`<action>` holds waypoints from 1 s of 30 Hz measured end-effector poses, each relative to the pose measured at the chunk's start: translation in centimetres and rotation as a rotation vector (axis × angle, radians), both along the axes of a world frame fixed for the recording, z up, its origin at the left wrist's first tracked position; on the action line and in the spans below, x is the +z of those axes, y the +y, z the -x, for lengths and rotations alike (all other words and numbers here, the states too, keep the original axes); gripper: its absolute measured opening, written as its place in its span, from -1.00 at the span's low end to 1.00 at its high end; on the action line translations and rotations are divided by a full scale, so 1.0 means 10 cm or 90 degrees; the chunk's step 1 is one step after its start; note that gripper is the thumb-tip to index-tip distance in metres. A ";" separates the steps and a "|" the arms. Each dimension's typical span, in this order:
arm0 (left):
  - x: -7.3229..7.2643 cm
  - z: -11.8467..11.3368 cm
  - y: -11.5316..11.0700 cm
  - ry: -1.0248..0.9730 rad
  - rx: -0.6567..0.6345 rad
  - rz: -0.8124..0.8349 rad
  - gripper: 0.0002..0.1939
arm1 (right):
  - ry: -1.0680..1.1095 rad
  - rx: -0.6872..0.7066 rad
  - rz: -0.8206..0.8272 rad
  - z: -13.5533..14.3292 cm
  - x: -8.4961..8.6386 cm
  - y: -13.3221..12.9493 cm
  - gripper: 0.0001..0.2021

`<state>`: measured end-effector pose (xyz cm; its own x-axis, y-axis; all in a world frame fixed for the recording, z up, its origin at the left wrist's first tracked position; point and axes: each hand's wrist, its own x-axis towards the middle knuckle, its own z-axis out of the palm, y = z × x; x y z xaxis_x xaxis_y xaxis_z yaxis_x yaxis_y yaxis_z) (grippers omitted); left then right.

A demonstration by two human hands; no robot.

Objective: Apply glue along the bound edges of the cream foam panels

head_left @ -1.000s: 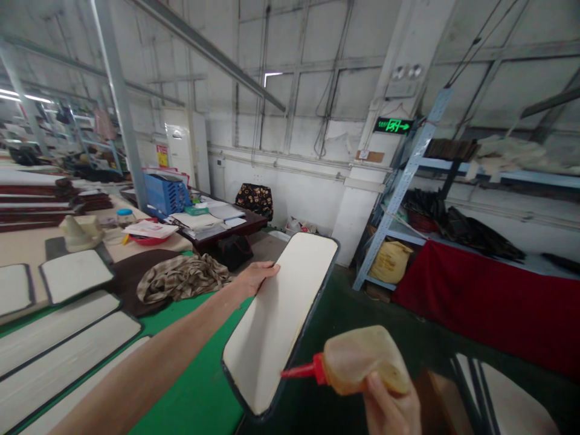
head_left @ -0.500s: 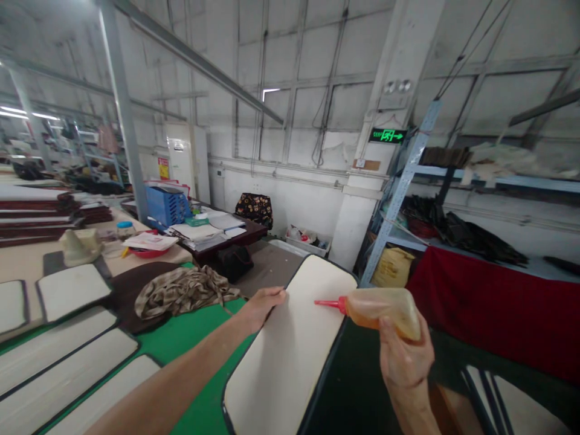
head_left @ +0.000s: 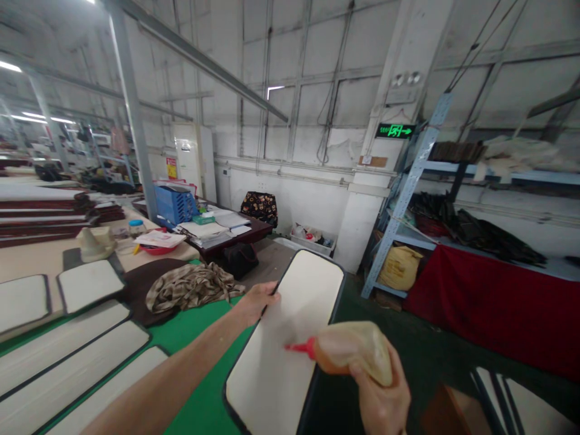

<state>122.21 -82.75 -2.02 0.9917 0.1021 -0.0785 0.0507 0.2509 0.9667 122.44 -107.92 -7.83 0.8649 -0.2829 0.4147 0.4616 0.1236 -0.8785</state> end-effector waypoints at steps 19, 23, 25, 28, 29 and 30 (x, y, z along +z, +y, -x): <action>0.10 0.33 -0.12 -0.025 0.040 -0.008 -0.58 | -0.070 -0.052 -0.104 -0.30 0.45 -0.02 -0.34; 0.08 0.39 -0.10 -0.020 0.039 0.008 -0.55 | -0.033 0.014 -0.078 -0.21 0.26 0.03 -0.32; 0.06 0.41 -0.04 -0.011 0.066 0.007 -0.53 | 0.007 0.128 -0.011 0.02 0.07 0.08 -0.33; 0.03 0.48 0.02 -0.013 0.104 -0.002 -0.49 | 0.019 0.166 -0.017 0.20 0.04 0.11 -0.36; 0.02 0.51 0.04 -0.015 0.108 -0.004 -0.48 | 0.005 0.125 -0.025 0.18 0.11 0.11 -0.37; 0.02 0.54 0.04 -0.016 0.106 -0.005 -0.48 | -0.011 0.073 -0.029 0.12 0.19 0.11 -0.37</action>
